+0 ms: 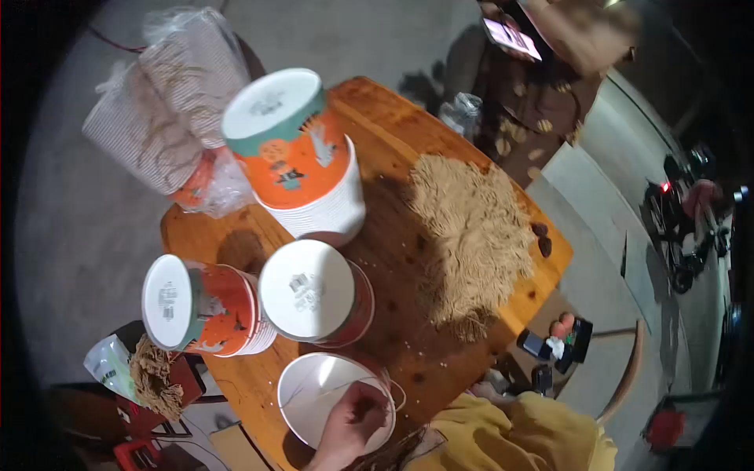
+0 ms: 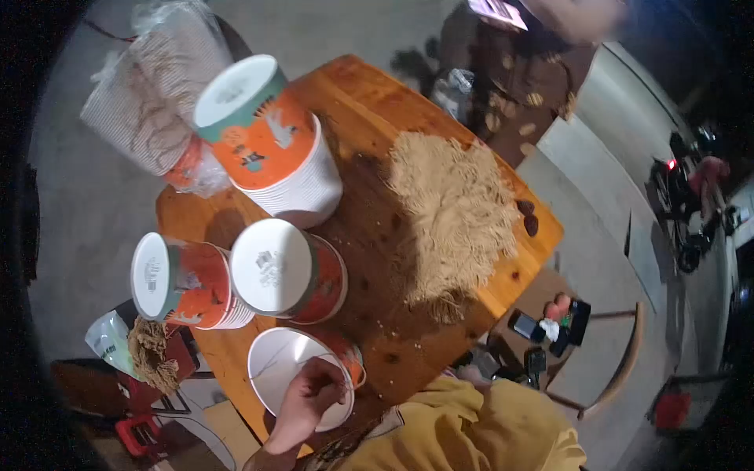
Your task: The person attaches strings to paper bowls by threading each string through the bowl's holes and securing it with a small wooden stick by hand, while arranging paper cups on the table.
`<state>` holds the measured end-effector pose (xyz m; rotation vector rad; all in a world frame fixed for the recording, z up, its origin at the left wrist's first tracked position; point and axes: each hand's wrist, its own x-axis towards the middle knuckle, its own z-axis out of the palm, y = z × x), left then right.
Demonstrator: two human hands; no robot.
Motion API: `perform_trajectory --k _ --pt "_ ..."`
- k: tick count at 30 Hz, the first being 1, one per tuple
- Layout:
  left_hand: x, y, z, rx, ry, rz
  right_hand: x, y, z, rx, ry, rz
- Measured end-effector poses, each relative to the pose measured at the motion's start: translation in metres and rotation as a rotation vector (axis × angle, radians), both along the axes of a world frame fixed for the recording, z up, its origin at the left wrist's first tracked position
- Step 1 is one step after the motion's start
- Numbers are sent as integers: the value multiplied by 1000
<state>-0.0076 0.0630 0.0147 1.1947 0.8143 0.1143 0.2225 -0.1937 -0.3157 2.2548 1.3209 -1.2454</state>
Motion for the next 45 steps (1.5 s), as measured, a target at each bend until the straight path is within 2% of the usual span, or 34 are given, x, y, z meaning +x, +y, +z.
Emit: perform_trajectory --k 2,6,9,10,12,13,15,16,17,18,19,20,21,22,23,24,26,28,29,31,32,33,35,36,39,43,45 --pt "6 3 2 -26 -10 37 -21 -24 11 -72 13 -25" --pt "7 9 -2 -15 -66 -42 -48 -136 -41 11 148 -45" --pt "2 7 -10 135 -63 -127 -32 -135 -81 143 227 -90" --pt "0 2 -12 -10 -86 -75 -19 -123 -94 197 246 -95" --pt "-3 0 -18 134 -178 -128 4 -106 -112 284 290 -96" --pt "-4 -3 -19 248 -239 -181 6 -60 -27 21 267 -59" --pt "-6 -3 -29 397 -211 -214 3 -5 54 -302 287 147" --pt "-8 -2 -37 441 -196 -222 -18 -2 84 -167 -155 588" --pt "-8 -1 -32 535 -157 -228 -21 1 114 -77 -73 566" --pt "-9 -2 -36 471 -225 -203 -21 9 148 12 14 547" --pt "-10 -3 -39 403 -294 -176 -26 25 190 18 284 479" --pt "-11 -4 -37 446 -285 -177 -32 38 233 13 555 406" --pt "-10 -3 -39 444 -278 -170 -38 40 268 442 639 573" --pt "-11 -2 -41 441 -270 -163 -50 44 308 450 783 397" --pt "-11 -4 -37 436 -174 -134 -64 45 346 647 845 387" --pt "-11 -8 -31 435 -186 -115 -75 50 372 854 901 380" --pt "-10 -16 -22 505 -194 -92 -91 63 389 1277 1525 605" --pt "-10 -19 -24 446 -179 -61 -85 75 402 948 1739 907" --pt "-10 -23 -19 477 -167 -37 -93 86 413 935 1753 921" --pt "-16 -26 -21 455 -152 1 -123 99 447 1109 1921 1481" --pt "-16 -25 -22 438 -159 20 -132 66 468 1146 1711 600" --pt "-15 -23 -23 421 -172 37 -131 75 463 1128 1712 611" --pt "-15 -21 -27 397 -196 65 -127 100 447 1144 1971 960" --pt "-14 -21 -30 373 -207 78 -124 103 448 1134 1976 954" --pt "-13 -25 -21 398 -170 93 -111 119 455 1207 1786 1250" --pt "-8 -26 -32 466 -176 122 -93 117 461 1235 1660 1293" --pt "-7 -27 -26 498 -161 144 -90 115 459 1315 1632 1197"
